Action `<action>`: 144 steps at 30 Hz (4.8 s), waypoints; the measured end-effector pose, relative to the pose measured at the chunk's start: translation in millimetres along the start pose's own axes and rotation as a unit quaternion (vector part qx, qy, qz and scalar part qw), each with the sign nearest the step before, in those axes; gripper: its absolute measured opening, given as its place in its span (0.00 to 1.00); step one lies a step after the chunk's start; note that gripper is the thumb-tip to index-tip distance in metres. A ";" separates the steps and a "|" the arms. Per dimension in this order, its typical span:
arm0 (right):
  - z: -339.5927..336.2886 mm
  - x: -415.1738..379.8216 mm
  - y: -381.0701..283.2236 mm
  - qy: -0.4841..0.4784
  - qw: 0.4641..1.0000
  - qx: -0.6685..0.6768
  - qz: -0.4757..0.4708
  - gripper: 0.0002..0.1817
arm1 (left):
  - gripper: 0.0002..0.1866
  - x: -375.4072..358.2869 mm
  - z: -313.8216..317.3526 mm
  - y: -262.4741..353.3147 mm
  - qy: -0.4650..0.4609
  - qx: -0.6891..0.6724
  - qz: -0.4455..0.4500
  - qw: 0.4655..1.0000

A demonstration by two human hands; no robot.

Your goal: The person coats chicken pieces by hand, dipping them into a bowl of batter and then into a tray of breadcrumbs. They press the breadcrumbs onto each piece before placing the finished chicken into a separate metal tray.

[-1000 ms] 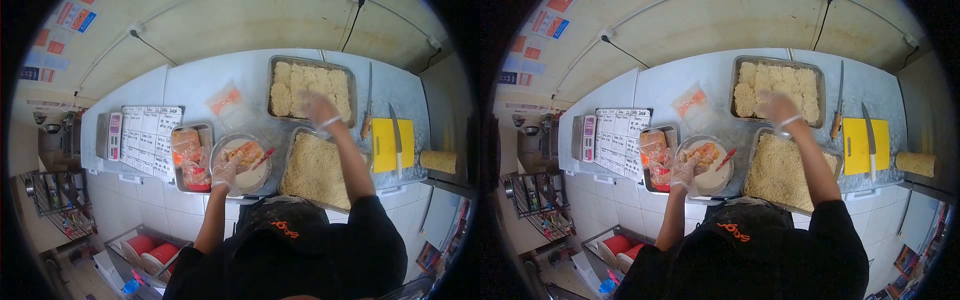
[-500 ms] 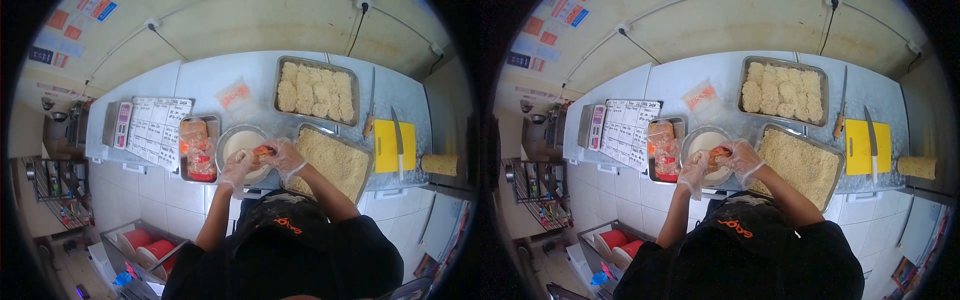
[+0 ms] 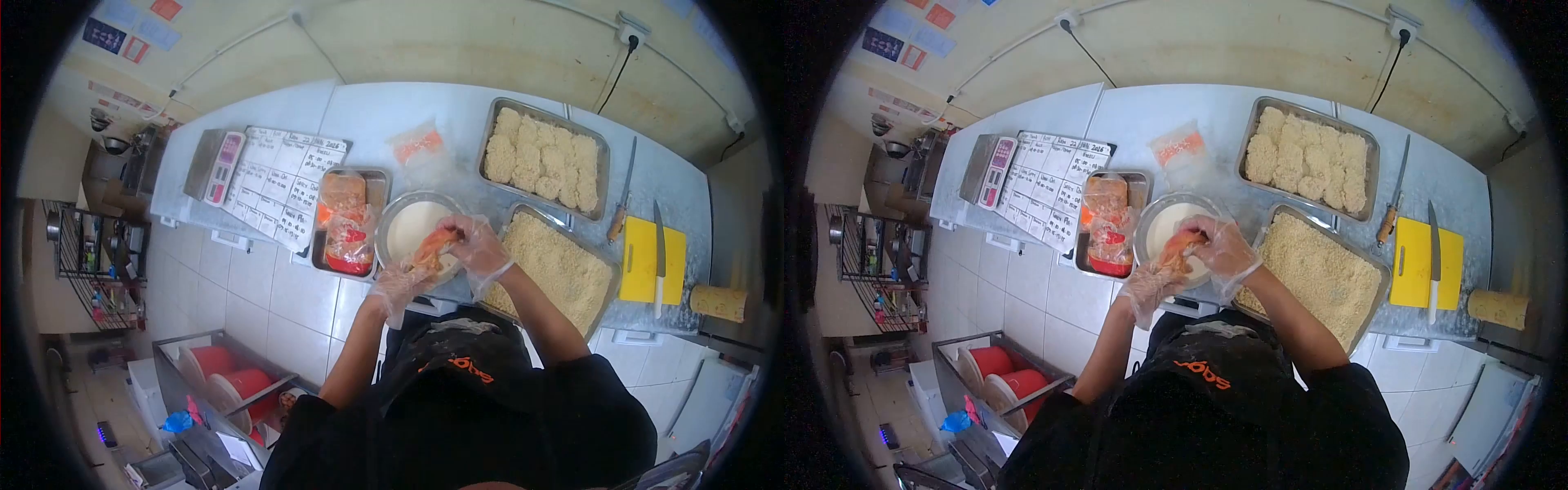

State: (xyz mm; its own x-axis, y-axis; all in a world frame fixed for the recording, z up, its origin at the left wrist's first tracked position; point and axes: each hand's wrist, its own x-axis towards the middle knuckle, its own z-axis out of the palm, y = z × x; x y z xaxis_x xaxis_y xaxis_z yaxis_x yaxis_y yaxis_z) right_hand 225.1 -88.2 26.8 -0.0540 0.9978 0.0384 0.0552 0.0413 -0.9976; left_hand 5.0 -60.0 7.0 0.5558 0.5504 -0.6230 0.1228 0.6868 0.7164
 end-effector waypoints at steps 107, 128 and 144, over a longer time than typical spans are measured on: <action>62.5 -56.5 85.1 0.140 0.898 -0.348 0.229 0.14 | 0.25 80.0 -83.6 -14.9 0.035 0.704 0.227 0.672; -113.5 -319.0 103.0 0.465 0.521 -0.483 0.529 0.28 | 0.21 99.1 -101.4 53.3 0.012 0.803 0.223 0.552; -140.5 -303.6 109.0 0.420 0.690 -0.459 0.370 0.18 | 0.24 37.7 105.2 85.5 -0.085 0.658 0.132 0.737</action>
State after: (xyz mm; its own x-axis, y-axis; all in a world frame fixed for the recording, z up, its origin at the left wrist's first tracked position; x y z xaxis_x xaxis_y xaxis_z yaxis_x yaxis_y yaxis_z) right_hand 387.6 -379.4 -85.5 0.9032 0.4252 -0.0583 0.3867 -0.8651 -0.3195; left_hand 122.9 -30.4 77.9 0.7843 0.4389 -0.4383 0.6203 -0.5496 0.5596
